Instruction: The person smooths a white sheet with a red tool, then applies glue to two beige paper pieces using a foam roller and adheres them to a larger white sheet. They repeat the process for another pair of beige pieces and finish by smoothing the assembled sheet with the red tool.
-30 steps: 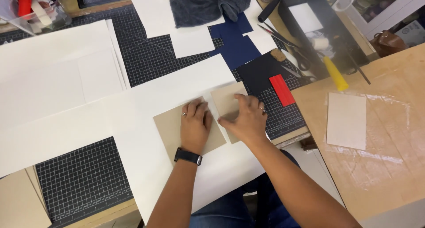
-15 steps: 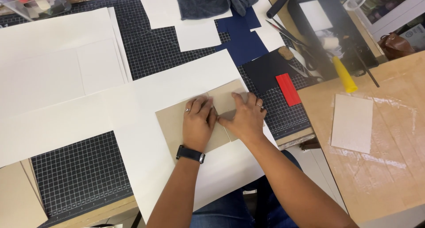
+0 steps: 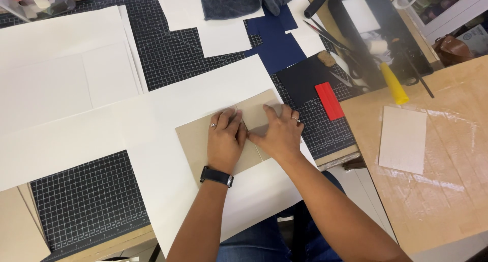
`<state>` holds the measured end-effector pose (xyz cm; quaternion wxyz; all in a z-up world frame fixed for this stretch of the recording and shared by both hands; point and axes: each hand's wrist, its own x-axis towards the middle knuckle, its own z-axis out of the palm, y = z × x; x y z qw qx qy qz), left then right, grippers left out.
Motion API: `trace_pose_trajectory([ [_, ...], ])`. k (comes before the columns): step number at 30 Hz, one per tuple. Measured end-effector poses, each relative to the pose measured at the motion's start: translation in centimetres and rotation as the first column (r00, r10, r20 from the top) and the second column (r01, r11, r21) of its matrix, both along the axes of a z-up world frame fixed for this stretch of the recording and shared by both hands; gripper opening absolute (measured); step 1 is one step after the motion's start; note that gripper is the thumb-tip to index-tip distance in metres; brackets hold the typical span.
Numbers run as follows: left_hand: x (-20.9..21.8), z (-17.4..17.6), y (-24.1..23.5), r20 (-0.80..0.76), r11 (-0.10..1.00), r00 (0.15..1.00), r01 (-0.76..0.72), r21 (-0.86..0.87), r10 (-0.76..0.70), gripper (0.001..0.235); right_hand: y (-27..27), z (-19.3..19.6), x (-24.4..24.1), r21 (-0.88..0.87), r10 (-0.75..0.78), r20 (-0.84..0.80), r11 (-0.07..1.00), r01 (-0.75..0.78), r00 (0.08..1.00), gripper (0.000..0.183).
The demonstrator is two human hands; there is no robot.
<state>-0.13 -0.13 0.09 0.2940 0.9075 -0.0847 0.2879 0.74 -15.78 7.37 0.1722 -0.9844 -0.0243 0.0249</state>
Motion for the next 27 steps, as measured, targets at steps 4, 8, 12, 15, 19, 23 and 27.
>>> trace_pose_trajectory([
  [4,0.0,0.3,0.0,-0.010,1.000,1.000,0.000,0.011,0.001,0.030,0.1,0.1,0.1,0.004,0.001,0.008,1.000,-0.001,1.000,0.090],
  [8,-0.1,0.1,0.0,-0.022,1.000,1.000,-0.003,-0.003,0.003,0.030,0.0,0.0,0.1,-0.002,0.017,-0.002,1.000,-0.017,1.000,0.093],
  [12,0.1,-0.3,0.0,0.000,1.000,1.000,-0.010,-0.002,0.010,0.030,-0.1,0.0,0.1,0.006,0.022,-0.006,1.000,-0.022,1.000,0.093],
  [15,0.1,-0.1,0.0,0.006,1.000,1.000,-0.009,0.000,0.009,0.029,-0.1,0.1,0.0,0.015,0.022,-0.002,1.000,-0.022,1.000,0.093],
  [19,0.2,-0.4,0.0,0.008,1.000,1.000,-0.016,0.008,0.016,0.030,-0.1,0.4,0.1,-0.002,0.023,-0.004,1.000,-0.023,1.000,0.094],
  [23,0.4,-0.6,-0.1,-0.004,1.000,1.000,-0.015,0.022,0.015,0.031,-0.2,0.3,0.3,-0.019,0.030,-0.015,0.999,-0.030,0.999,0.094],
  [27,0.3,-0.5,-0.1,-0.034,0.999,0.999,-0.023,0.024,0.024,0.031,-0.4,0.0,0.4,-0.052,0.043,-0.012,0.998,-0.043,0.999,0.096],
])
